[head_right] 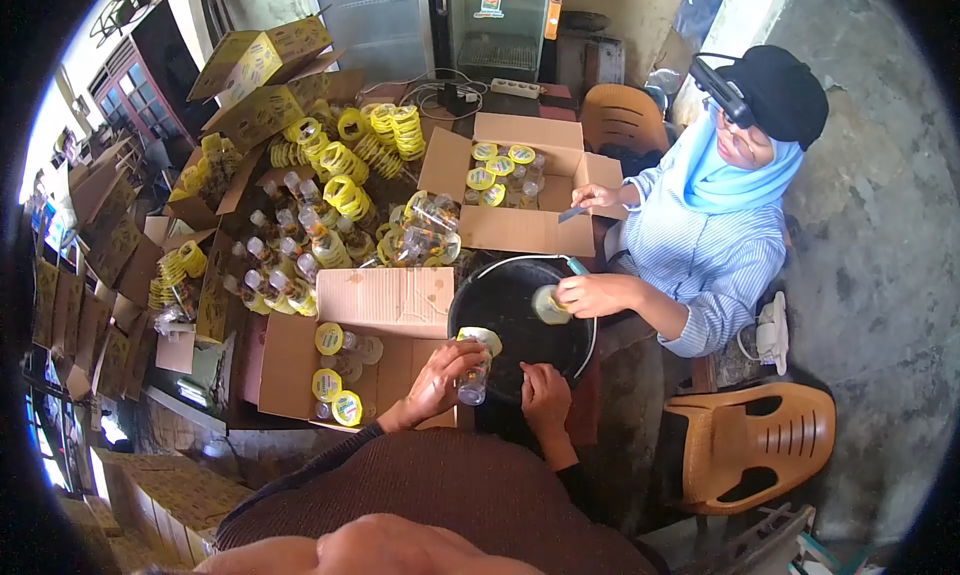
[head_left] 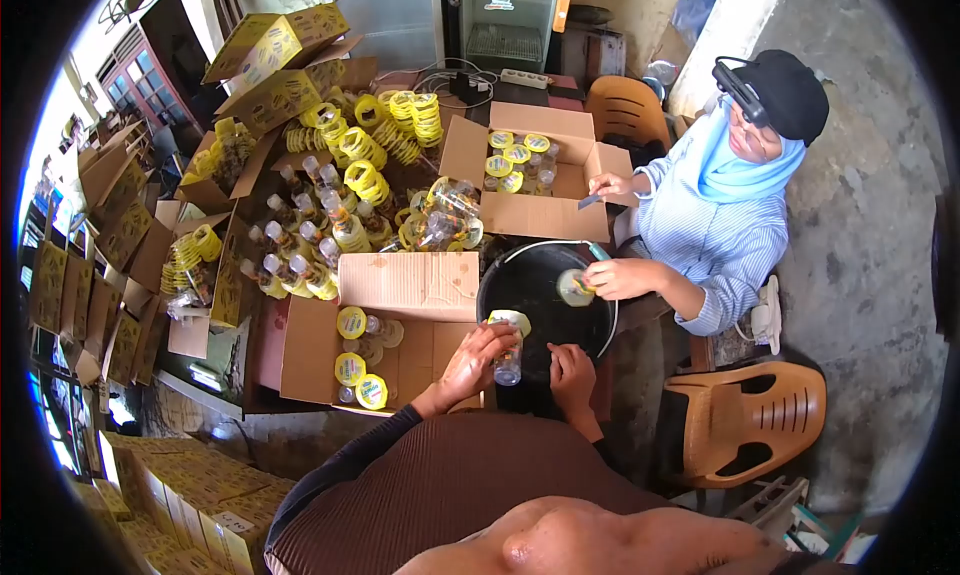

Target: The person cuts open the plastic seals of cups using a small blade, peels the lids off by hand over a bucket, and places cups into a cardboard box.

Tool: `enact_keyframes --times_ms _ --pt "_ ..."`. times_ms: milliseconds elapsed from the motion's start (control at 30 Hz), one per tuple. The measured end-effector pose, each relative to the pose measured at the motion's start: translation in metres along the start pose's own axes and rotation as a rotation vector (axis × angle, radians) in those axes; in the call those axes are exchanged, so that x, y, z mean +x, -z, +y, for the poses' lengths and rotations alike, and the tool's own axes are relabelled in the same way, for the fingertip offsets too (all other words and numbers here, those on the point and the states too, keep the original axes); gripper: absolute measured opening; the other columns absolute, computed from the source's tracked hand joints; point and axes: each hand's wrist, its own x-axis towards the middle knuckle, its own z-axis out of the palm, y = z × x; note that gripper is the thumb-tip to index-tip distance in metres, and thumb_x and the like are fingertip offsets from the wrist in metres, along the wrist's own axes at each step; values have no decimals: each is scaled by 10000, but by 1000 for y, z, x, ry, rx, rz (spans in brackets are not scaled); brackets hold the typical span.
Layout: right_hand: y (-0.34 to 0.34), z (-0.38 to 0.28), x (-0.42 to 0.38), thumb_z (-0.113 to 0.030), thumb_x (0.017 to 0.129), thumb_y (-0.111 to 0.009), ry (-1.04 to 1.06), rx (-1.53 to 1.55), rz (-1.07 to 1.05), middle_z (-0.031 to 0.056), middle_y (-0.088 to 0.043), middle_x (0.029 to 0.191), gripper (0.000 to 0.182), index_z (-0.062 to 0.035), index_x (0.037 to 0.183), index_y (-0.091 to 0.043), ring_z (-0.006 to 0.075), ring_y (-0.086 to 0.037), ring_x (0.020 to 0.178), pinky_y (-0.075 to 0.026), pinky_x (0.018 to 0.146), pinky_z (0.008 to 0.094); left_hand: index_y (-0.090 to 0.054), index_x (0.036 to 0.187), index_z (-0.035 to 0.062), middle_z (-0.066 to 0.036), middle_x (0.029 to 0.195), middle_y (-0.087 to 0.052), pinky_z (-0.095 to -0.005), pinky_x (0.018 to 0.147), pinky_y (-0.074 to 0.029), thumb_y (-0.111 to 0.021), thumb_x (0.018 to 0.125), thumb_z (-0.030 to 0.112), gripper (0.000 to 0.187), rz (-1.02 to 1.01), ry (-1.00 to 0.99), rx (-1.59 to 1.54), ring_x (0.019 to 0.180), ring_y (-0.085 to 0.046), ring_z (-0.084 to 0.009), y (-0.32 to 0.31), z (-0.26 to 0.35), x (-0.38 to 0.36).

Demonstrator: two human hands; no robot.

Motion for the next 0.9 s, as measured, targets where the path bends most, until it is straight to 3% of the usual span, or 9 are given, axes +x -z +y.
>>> enact_keyframes --times_ms 233,333,467,567,633,700,767,867,900 --pt "0 -1 -1 -80 840 -620 7 -30 40 59 -632 914 190 -106 1013 -695 275 -624 807 -488 684 390 -574 1240 21 -170 1298 -597 -427 1030 -467 -746 721 -25 549 211 140 -222 1214 -572 -351 4 -3 -2" --pt "-1 -1 2 -82 835 -624 8 -16 39 57 -636 894 167 -102 988 -688 273 -623 791 -486 678 394 -570 1238 19 -179 1313 -586 -427 1029 -472 -745 723 -25 545 -60 -8 -144 1230 -565 -357 8 -2 1" --pt "-1 1 2 -80 820 -627 38 -28 55 59 -632 873 156 -98 964 -683 270 -621 779 -484 668 396 -572 1246 31 -177 1329 -577 -435 1029 -475 -739 683 -38 591 131 12 -219 1263 -544 -366 -5 -2 5" --pt "1 1 -2 -79 811 -628 51 -27 35 59 -629 867 160 -96 960 -683 270 -620 780 -482 669 397 -581 1233 42 -173 1318 -585 -438 1009 -483 -733 680 -43 580 -155 36 -173 1231 -561 -373 -8 -4 3" --pt "-2 3 2 -79 807 -628 59 -14 17 58 -628 865 163 -95 959 -684 271 -619 781 -481 673 397 -590 1222 53 -168 1284 -604 -441 983 -494 -715 679 -56 568 147 122 -171 1188 -580 -383 -6 4 8" --pt "-1 4 -3 -83 815 -624 48 -42 16 57 -630 875 156 -94 959 -683 274 -618 788 -479 683 398 -610 1203 42 -165 1203 -644 -428 961 -512 -736 738 -21 486 47 99 -101 1135 -617 -367 12 8 18" --pt "-3 2 -9 -85 825 -619 62 -30 -3 61 -632 884 150 -92 960 -684 277 -616 788 -477 683 399 -587 1227 55 -162 1216 -635 -437 963 -502 -709 688 -54 564 -60 63 -158 1133 -605 -389 5 -15 5" --pt "-4 5 -1 -88 845 -609 82 -49 30 68 -636 901 139 -90 962 -684 282 -614 789 -474 682 402 -597 1209 45 -150 1207 -654 -370 922 -513 -794 758 52 492 240 180 -239 1101 -651 -264 26 -17 11" --pt "-4 4 -2 -88 848 -607 76 -44 31 72 -637 902 139 -89 963 -685 283 -614 788 -474 682 402 -592 1206 32 -136 1174 -670 -341 897 -514 -777 800 62 448 276 370 -281 1046 -653 -199 38 -16 14"
